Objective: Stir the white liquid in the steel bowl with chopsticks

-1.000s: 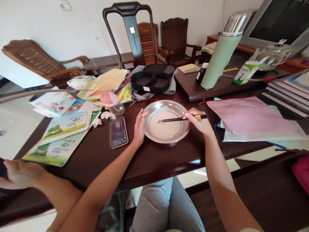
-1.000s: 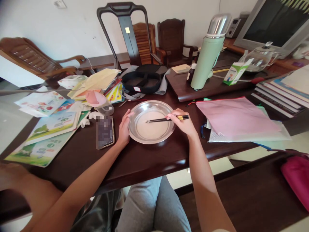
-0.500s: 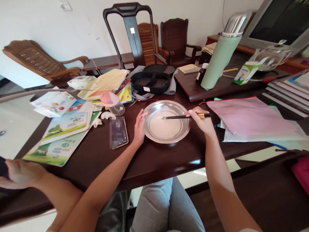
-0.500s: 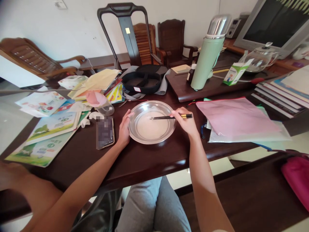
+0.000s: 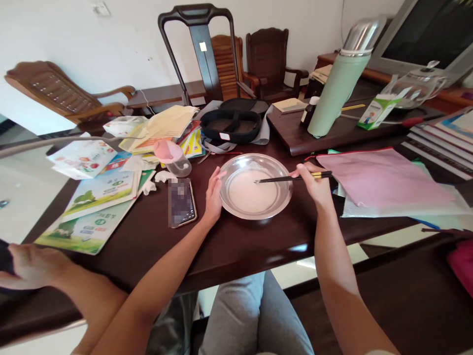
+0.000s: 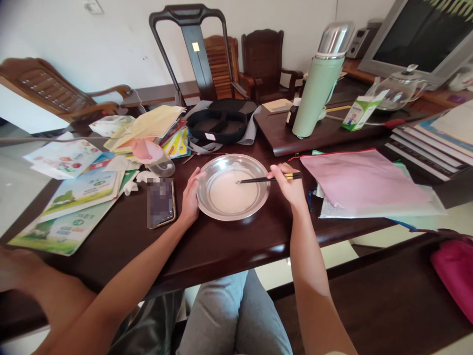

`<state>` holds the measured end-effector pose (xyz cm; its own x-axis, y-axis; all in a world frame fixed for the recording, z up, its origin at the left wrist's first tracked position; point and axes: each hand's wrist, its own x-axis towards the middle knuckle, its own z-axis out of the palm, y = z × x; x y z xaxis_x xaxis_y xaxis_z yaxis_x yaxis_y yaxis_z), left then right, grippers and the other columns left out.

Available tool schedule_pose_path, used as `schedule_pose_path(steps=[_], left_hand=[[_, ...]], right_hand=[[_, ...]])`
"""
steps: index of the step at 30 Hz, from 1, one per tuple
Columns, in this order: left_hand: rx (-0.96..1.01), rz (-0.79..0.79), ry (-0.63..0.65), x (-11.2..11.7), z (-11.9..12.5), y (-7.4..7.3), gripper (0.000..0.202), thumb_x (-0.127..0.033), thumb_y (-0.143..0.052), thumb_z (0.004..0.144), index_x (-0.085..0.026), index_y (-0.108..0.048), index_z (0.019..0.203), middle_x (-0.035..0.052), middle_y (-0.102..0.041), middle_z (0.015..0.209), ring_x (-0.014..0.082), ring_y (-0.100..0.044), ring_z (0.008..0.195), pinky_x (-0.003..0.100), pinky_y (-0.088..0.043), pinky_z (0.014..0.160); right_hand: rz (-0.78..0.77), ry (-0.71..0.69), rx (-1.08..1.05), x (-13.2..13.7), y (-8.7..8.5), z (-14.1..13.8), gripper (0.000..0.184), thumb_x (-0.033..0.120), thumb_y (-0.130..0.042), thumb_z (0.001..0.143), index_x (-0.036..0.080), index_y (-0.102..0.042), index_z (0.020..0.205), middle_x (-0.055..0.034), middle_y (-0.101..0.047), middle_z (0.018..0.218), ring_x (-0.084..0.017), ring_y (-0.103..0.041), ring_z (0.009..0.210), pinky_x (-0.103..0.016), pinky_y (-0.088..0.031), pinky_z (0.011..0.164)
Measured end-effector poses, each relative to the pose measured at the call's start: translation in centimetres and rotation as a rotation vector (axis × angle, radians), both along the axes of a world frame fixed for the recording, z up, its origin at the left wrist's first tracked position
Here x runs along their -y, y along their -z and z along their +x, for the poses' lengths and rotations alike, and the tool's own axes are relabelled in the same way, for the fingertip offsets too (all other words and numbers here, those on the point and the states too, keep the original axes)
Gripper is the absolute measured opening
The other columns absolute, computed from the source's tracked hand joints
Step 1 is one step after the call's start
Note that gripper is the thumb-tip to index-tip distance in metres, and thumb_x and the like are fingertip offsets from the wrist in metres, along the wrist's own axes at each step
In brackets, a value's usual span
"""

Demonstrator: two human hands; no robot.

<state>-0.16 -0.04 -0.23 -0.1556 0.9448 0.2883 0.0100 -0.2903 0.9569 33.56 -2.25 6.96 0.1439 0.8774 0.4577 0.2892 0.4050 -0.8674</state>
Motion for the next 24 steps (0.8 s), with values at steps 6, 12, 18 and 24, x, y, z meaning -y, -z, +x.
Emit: schedule_pose_path(steps=[6, 12, 18, 24], left_hand=[[0.001, 0.008, 0.003, -0.1, 0.0, 0.1, 0.061, -0.083, -0.077, 0.101, -0.030, -0.090, 0.130, 0.0103, -0.064, 0.180, 0.0392, -0.051, 0.175, 0.057, -0.033, 0.149], [0.020, 0.019, -0.001, -0.1, 0.1, 0.1, 0.064, -0.085, -0.079, 0.097, -0.031, -0.091, 0.128, 0.0103, -0.064, 0.180, 0.0404, -0.052, 0.175, 0.058, -0.032, 0.150], [0.004, -0.003, -0.010, -0.2, 0.1, 0.0, 0.064, -0.086, -0.078, 0.097, -0.031, -0.091, 0.126, 0.0095, -0.064, 0.181, 0.0398, -0.052, 0.175, 0.057, -0.033, 0.149], [-0.008, -0.008, 0.004, -0.1, 0.0, 0.0, 0.059, -0.081, -0.076, 0.102, -0.030, -0.090, 0.130, 0.0100, -0.063, 0.181, 0.0388, -0.049, 0.177, 0.057, -0.032, 0.150]], right_hand=[[-0.065, -0.196, 0.039, 0.5, -0.4, -0.5, 0.066, 0.092, -0.076, 0.096, 0.031, -0.083, 0.069, -0.0055, -0.086, 0.077, -0.031, -0.084, 0.082, -0.049, -0.065, 0.091], [-0.010, -0.041, 0.068, -0.1, 0.0, -0.6, 0.065, 0.092, -0.074, 0.096, 0.033, -0.082, 0.072, -0.0043, -0.088, 0.082, -0.030, -0.082, 0.088, -0.050, -0.063, 0.095], [-0.043, -0.063, -0.089, 0.2, -0.1, -0.2, 0.072, 0.096, -0.075, 0.093, 0.032, -0.074, 0.060, -0.0041, -0.079, 0.067, -0.029, -0.079, 0.070, -0.049, -0.065, 0.085], [-0.035, -0.152, 0.103, 0.0, 0.0, -1.1, 0.063, 0.093, -0.076, 0.095, 0.033, -0.087, 0.078, -0.0050, -0.090, 0.086, -0.031, -0.082, 0.092, -0.049, -0.064, 0.094]])
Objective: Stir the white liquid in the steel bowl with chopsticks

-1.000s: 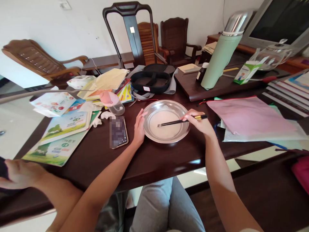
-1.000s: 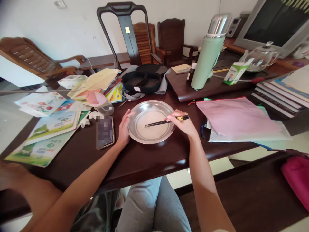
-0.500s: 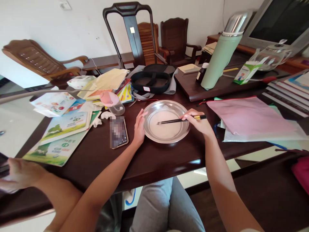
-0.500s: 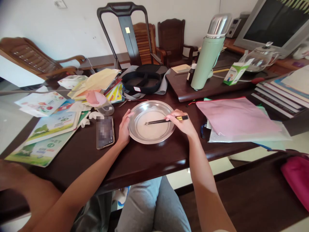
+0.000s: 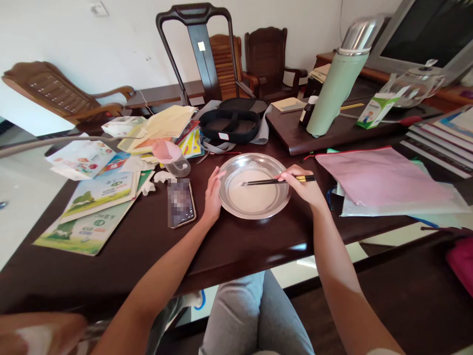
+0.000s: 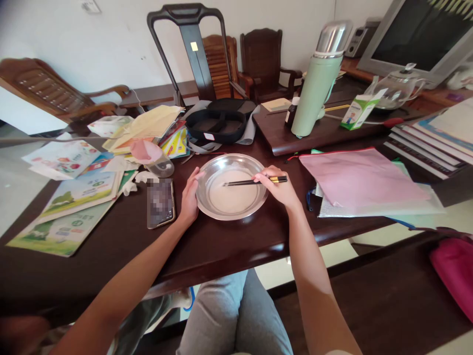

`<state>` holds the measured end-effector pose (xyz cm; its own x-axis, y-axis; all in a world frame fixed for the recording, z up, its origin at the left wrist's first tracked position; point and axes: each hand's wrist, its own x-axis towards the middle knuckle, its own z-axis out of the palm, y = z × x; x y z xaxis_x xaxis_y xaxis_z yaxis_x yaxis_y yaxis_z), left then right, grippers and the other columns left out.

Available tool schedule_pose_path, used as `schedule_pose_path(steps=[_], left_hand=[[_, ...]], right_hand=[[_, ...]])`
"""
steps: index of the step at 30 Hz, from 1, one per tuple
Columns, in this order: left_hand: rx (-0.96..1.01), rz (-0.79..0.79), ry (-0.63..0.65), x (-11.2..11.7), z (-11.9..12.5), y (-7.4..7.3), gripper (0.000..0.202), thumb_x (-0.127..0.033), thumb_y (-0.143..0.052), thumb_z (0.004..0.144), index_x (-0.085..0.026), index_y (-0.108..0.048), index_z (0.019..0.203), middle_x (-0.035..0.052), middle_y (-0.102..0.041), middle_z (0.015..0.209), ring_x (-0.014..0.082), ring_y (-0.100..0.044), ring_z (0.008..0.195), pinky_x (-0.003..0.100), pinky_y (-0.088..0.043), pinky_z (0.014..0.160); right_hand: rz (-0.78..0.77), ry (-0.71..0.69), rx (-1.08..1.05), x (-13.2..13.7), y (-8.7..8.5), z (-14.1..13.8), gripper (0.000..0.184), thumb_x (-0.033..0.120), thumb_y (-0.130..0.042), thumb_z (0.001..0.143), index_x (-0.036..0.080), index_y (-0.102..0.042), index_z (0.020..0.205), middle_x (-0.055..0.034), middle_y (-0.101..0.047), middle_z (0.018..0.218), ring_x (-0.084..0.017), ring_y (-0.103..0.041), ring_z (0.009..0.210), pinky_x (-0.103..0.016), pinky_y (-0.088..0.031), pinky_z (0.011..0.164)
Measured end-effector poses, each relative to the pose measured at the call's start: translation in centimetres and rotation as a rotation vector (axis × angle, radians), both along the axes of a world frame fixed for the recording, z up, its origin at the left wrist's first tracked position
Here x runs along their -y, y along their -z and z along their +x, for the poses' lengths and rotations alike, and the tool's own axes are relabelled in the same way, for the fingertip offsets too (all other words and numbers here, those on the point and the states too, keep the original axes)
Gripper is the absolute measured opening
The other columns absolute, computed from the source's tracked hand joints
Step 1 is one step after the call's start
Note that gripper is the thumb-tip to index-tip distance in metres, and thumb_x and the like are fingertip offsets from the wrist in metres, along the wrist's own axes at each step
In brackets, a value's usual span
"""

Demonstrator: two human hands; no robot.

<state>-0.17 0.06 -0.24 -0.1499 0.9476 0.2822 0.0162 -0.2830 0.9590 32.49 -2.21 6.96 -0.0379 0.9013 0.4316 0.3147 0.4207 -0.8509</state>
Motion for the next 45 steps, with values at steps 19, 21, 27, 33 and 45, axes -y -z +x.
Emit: schedule_pose_path(steps=[19, 21, 27, 33, 45], left_hand=[[0.004, 0.014, 0.000, 0.4, 0.1, -0.2, 0.063, -0.084, -0.077, 0.100, -0.030, -0.090, 0.130, 0.0104, -0.064, 0.181, 0.0410, -0.051, 0.175, 0.059, -0.033, 0.149], [0.019, 0.018, 0.004, 0.4, 0.1, -0.3, 0.065, -0.086, -0.079, 0.098, -0.030, -0.091, 0.128, 0.0104, -0.065, 0.180, 0.0414, -0.052, 0.175, 0.059, -0.033, 0.149], [0.027, 0.035, -0.017, 0.4, 0.2, -0.2, 0.068, -0.088, -0.079, 0.096, -0.029, -0.092, 0.127, 0.0116, -0.067, 0.178, 0.0408, -0.055, 0.173, 0.058, -0.036, 0.148], [0.056, 0.036, -0.036, 0.4, 0.5, 0.1, 0.068, -0.088, -0.079, 0.095, -0.029, -0.092, 0.126, 0.0120, -0.068, 0.177, 0.0421, -0.056, 0.172, 0.059, -0.036, 0.147], [0.146, 0.074, -0.071, 0.6, 0.2, -0.2, 0.059, -0.080, -0.077, 0.097, -0.029, -0.094, 0.120, 0.0121, -0.082, 0.157, 0.0437, -0.064, 0.164, 0.065, -0.038, 0.145]], right_hand=[[0.037, 0.178, -0.139, 0.1, 0.0, 1.1, 0.071, 0.096, -0.073, 0.095, 0.032, -0.078, 0.064, -0.0047, -0.084, 0.072, -0.029, -0.079, 0.077, -0.049, -0.062, 0.090], [0.003, 0.117, -0.165, 0.2, -0.1, 1.1, 0.072, 0.094, -0.074, 0.095, 0.031, -0.078, 0.062, -0.0044, -0.084, 0.071, -0.029, -0.081, 0.074, -0.048, -0.063, 0.088], [0.006, 0.026, -0.022, -0.3, 0.3, 0.4, 0.067, 0.095, -0.075, 0.094, 0.032, -0.088, 0.077, -0.0053, -0.093, 0.090, -0.031, -0.087, 0.092, -0.048, -0.064, 0.097], [-0.053, 0.125, -0.115, -0.6, 0.7, 0.8, 0.069, 0.098, -0.074, 0.091, 0.031, -0.086, 0.076, -0.0048, -0.090, 0.083, -0.031, -0.089, 0.090, -0.045, -0.066, 0.088], [-0.073, 0.040, -0.098, -0.3, 0.5, 0.1, 0.068, 0.096, -0.077, 0.091, 0.030, -0.083, 0.075, -0.0047, -0.090, 0.082, -0.031, -0.089, 0.089, -0.045, -0.068, 0.089]])
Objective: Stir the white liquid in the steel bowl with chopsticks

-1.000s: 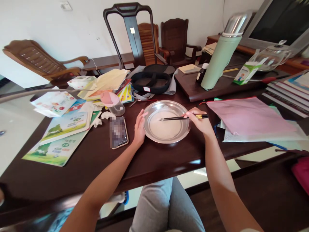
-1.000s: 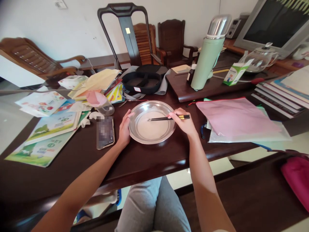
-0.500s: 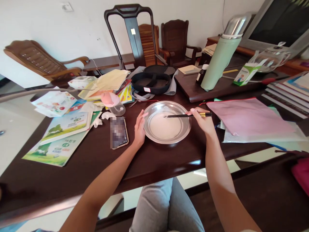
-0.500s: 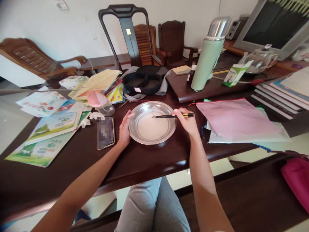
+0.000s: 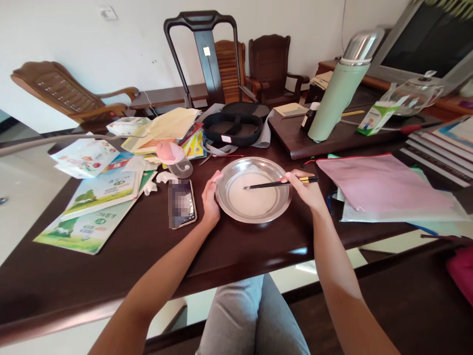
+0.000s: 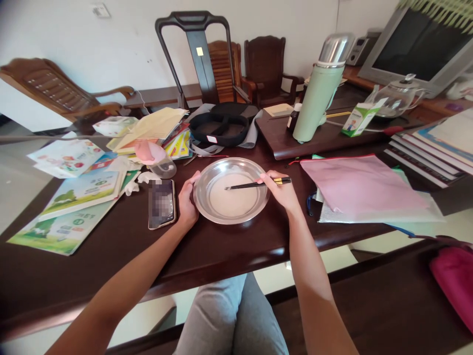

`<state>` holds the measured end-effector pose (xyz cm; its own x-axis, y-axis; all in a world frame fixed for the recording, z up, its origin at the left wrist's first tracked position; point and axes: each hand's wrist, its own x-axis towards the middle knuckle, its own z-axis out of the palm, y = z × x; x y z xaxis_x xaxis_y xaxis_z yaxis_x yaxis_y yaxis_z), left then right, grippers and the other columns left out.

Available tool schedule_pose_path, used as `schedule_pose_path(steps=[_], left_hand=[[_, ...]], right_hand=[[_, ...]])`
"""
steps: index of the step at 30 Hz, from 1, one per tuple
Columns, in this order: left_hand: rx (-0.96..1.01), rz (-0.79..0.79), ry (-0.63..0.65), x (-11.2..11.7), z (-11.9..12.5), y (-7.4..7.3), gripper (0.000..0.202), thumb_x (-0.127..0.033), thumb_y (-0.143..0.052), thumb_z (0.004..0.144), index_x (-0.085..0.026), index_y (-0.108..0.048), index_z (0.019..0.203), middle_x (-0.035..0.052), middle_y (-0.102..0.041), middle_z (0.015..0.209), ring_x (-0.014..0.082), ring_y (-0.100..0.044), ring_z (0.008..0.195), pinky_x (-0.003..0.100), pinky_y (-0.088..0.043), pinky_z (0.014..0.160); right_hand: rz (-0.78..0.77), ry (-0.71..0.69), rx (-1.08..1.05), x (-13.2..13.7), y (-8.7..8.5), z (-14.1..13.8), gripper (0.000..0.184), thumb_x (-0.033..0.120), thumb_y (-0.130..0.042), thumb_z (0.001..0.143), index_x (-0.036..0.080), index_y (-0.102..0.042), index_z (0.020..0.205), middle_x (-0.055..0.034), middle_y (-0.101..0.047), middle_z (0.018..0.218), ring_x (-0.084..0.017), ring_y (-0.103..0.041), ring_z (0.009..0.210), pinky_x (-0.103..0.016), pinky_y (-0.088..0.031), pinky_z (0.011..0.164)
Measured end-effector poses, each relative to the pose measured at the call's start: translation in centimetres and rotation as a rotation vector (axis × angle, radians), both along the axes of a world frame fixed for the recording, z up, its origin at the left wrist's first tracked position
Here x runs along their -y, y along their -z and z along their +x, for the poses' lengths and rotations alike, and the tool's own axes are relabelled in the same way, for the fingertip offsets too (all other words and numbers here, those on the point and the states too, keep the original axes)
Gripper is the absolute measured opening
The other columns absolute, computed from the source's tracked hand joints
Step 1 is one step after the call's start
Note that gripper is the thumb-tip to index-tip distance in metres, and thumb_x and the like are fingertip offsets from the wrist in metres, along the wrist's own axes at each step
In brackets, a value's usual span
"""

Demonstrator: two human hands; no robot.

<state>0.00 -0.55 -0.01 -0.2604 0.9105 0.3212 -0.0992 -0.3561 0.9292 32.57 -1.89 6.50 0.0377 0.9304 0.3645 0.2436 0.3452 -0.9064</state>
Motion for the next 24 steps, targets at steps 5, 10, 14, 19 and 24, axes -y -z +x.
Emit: schedule_pose_path(steps=[5, 10, 14, 19, 24], left_hand=[[-0.017, -0.028, 0.024, -0.1, 0.2, 0.4, 0.065, -0.085, -0.083, 0.091, -0.029, -0.094, 0.121, 0.0129, -0.074, 0.170, 0.0458, -0.060, 0.167, 0.064, -0.037, 0.146], [-0.052, -0.040, 0.066, 0.0, 0.2, 0.6, 0.062, -0.082, -0.086, 0.092, -0.030, -0.093, 0.125, 0.0122, -0.067, 0.178, 0.0458, -0.053, 0.173, 0.064, -0.032, 0.148], [-0.086, -0.023, 0.061, 0.0, 0.2, 0.5, 0.061, -0.082, -0.086, 0.092, -0.031, -0.093, 0.125, 0.0126, -0.067, 0.177, 0.0455, -0.055, 0.172, 0.065, -0.034, 0.147], [-0.113, -0.028, 0.058, 0.0, 0.1, 0.2, 0.064, -0.085, -0.086, 0.090, -0.031, -0.094, 0.123, 0.0140, -0.069, 0.174, 0.0459, -0.056, 0.170, 0.068, -0.034, 0.146], [-0.129, -0.032, 0.060, 0.0, 0.1, 0.0, 0.063, -0.085, -0.084, 0.091, -0.031, -0.093, 0.122, 0.0130, -0.068, 0.176, 0.0444, -0.056, 0.170, 0.066, -0.035, 0.146]], right_hand=[[0.029, 0.147, -0.137, -0.2, 0.2, 0.8, 0.073, 0.098, -0.076, 0.090, 0.031, -0.073, 0.060, -0.0027, -0.079, 0.064, -0.029, -0.083, 0.071, -0.046, -0.068, 0.085], [0.006, -0.086, -0.004, 0.1, 0.0, 0.0, 0.066, 0.092, -0.079, 0.092, 0.030, -0.083, 0.070, -0.0056, -0.086, 0.079, -0.030, -0.085, 0.082, -0.047, -0.067, 0.089], [0.090, 0.034, 0.069, -0.3, 0.3, 0.4, 0.062, 0.090, -0.077, 0.096, 0.032, -0.086, 0.076, -0.0060, -0.089, 0.085, -0.031, -0.084, 0.090, -0.049, -0.064, 0.095], [0.078, 0.154, -0.114, -0.1, 0.3, 1.5, 0.072, 0.094, -0.074, 0.094, 0.031, -0.073, 0.059, -0.0034, -0.076, 0.065, -0.029, -0.078, 0.072, -0.048, -0.064, 0.086], [0.042, -0.144, 0.059, 0.2, -0.3, 0.1, 0.066, 0.094, -0.077, 0.093, 0.032, -0.086, 0.073, -0.0056, -0.087, 0.081, -0.031, -0.085, 0.089, -0.049, -0.064, 0.095]])
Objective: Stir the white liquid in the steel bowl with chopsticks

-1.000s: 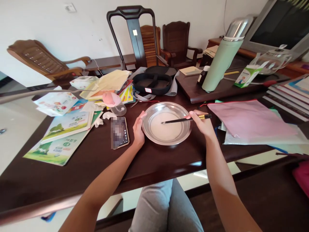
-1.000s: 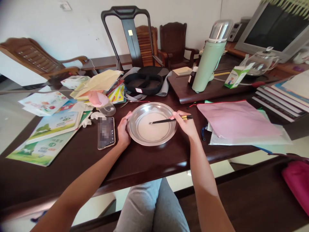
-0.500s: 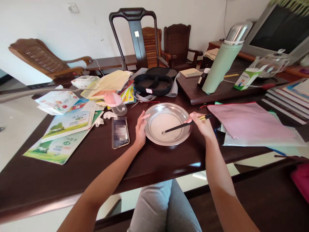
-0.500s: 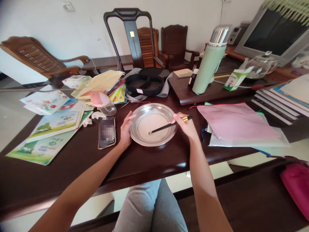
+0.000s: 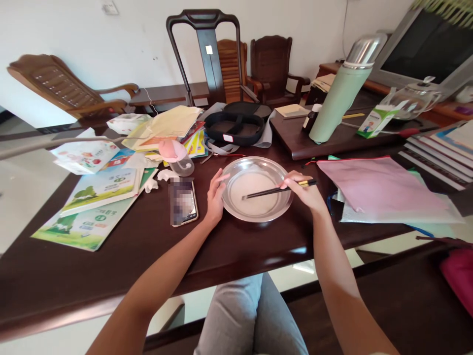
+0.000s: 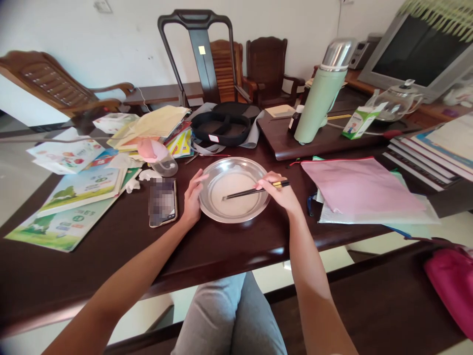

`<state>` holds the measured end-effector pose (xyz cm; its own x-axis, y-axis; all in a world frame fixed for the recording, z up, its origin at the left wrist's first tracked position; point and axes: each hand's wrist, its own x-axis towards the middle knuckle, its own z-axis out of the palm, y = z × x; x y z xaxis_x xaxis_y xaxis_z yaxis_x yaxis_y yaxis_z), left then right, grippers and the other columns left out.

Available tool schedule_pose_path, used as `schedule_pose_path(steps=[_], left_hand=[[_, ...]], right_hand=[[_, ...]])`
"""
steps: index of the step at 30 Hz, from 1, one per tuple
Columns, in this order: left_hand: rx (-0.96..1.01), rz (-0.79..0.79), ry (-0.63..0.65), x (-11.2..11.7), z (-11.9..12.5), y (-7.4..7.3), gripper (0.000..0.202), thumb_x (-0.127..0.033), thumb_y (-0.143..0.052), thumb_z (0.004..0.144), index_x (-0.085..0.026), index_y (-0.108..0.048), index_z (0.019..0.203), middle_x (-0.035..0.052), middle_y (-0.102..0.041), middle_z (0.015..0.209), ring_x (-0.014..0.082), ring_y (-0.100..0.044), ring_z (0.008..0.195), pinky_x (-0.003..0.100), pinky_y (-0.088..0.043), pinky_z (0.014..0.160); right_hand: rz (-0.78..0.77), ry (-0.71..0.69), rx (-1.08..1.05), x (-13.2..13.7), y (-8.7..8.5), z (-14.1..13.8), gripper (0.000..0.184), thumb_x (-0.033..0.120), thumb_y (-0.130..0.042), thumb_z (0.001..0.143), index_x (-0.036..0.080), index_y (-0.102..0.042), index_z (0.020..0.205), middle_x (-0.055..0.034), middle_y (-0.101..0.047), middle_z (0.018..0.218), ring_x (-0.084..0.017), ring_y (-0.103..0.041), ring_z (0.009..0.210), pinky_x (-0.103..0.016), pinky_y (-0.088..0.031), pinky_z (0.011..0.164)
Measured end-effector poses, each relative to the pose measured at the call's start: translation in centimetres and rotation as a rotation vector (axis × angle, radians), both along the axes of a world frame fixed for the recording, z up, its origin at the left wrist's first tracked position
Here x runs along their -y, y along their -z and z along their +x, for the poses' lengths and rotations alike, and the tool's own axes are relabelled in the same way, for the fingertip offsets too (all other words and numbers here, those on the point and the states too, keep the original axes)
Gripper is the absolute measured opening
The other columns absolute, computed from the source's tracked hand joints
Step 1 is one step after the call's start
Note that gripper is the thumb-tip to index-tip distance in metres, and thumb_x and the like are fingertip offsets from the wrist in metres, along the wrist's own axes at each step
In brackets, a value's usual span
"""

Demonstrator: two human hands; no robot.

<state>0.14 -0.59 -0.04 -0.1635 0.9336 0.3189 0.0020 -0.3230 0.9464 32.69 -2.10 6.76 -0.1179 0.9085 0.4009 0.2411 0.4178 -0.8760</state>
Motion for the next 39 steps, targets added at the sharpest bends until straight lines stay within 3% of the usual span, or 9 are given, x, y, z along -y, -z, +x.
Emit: schedule_pose_path(steps=[7, 10, 13, 16, 20, 26, 29, 33, 39], left_hand=[[-0.003, 0.009, -0.012, 0.0, 0.0, -0.2, 0.061, -0.084, -0.084, 0.092, -0.031, -0.093, 0.121, 0.0132, -0.070, 0.172, 0.0442, -0.056, 0.169, 0.067, -0.033, 0.146], [-0.011, 0.008, -0.016, 0.0, 0.0, -0.3, 0.059, -0.082, -0.083, 0.093, -0.031, -0.093, 0.121, 0.0133, -0.070, 0.172, 0.0440, -0.057, 0.169, 0.067, -0.034, 0.146], [-0.012, 0.013, -0.015, 0.0, -0.1, -0.3, 0.058, -0.081, -0.084, 0.094, -0.030, -0.093, 0.121, 0.0141, -0.071, 0.171, 0.0438, -0.058, 0.168, 0.066, -0.036, 0.146], [-0.023, 0.009, -0.019, 0.1, -0.1, -0.4, 0.057, -0.080, -0.083, 0.095, -0.030, -0.093, 0.121, 0.0139, -0.071, 0.171, 0.0433, -0.059, 0.167, 0.064, -0.037, 0.146], [-0.022, 0.014, -0.017, 0.1, -0.1, -0.4, 0.058, -0.081, -0.083, 0.095, -0.029, -0.092, 0.120, 0.0139, -0.071, 0.171, 0.0431, -0.058, 0.168, 0.064, -0.037, 0.145], [-0.020, 0.007, -0.006, 0.1, -0.1, -0.5, 0.054, -0.078, -0.083, 0.096, -0.030, -0.092, 0.120, 0.0126, -0.071, 0.171, 0.0427, -0.057, 0.169, 0.065, -0.034, 0.147], [-0.012, 0.005, -0.007, 0.1, -0.1, -0.5, 0.055, -0.078, -0.083, 0.094, -0.030, -0.093, 0.121, 0.0133, -0.071, 0.171, 0.0435, -0.057, 0.169, 0.065, -0.034, 0.146], [-0.019, 0.001, -0.014, 0.2, -0.1, -0.5, 0.056, -0.079, -0.083, 0.095, -0.031, -0.092, 0.121, 0.0127, -0.071, 0.171, 0.0437, -0.058, 0.168, 0.066, -0.035, 0.146], [-0.018, 0.010, -0.014, 0.2, -0.1, -0.6, 0.055, -0.080, -0.084, 0.094, -0.031, -0.093, 0.117, 0.0120, -0.071, 0.172, 0.0433, -0.058, 0.168, 0.065, -0.035, 0.146]], right_hand=[[0.026, 0.315, -0.110, -0.2, 0.1, 1.2, 0.075, 0.101, -0.068, 0.092, 0.032, -0.070, 0.061, -0.0036, -0.077, 0.067, -0.031, -0.080, 0.078, -0.052, -0.063, 0.093], [-0.017, 0.184, -0.086, 0.1, -0.3, 0.8, 0.074, 0.098, -0.071, 0.093, 0.032, -0.070, 0.059, -0.0036, -0.077, 0.066, -0.030, -0.080, 0.075, -0.051, -0.064, 0.092], [0.009, 0.027, 0.038, 0.2, -0.4, -0.2, 0.068, 0.097, -0.074, 0.093, 0.033, -0.083, 0.070, -0.0049, -0.088, 0.080, -0.032, -0.084, 0.089, -0.051, -0.063, 0.099], [0.046, 0.107, 0.038, -0.1, -0.2, -0.2, 0.066, 0.097, -0.074, 0.092, 0.034, -0.088, 0.077, -0.0053, -0.091, 0.087, -0.032, -0.084, 0.093, -0.051, -0.061, 0.099], [0.021, 0.293, -0.141, -0.1, 0.1, 1.0, 0.072, 0.096, -0.074, 0.093, 0.031, -0.075, 0.062, -0.0038, -0.082, 0.071, -0.030, -0.081, 0.077, -0.050, -0.063, 0.091], [0.009, 0.054, 0.045, 0.1, -0.3, 0.0, 0.067, 0.097, -0.074, 0.092, 0.033, -0.085, 0.073, -0.0048, -0.090, 0.084, -0.031, -0.084, 0.089, -0.051, -0.062, 0.099], [0.046, 0.136, 0.056, -0.1, -0.2, -0.1, 0.068, 0.099, -0.072, 0.093, 0.034, -0.085, 0.076, -0.0051, -0.091, 0.086, -0.032, -0.084, 0.094, -0.053, -0.060, 0.101], [0.039, 0.299, -0.102, -0.1, 0.0, 0.8, 0.074, 0.099, -0.069, 0.094, 0.032, -0.073, 0.062, -0.0048, -0.081, 0.070, -0.031, -0.081, 0.079, -0.051, -0.062, 0.093], [0.005, 0.042, 0.026, 0.2, -0.2, -0.1, 0.065, 0.094, -0.075, 0.094, 0.034, -0.086, 0.074, -0.0051, -0.089, 0.084, -0.032, -0.084, 0.090, -0.052, -0.061, 0.101]])
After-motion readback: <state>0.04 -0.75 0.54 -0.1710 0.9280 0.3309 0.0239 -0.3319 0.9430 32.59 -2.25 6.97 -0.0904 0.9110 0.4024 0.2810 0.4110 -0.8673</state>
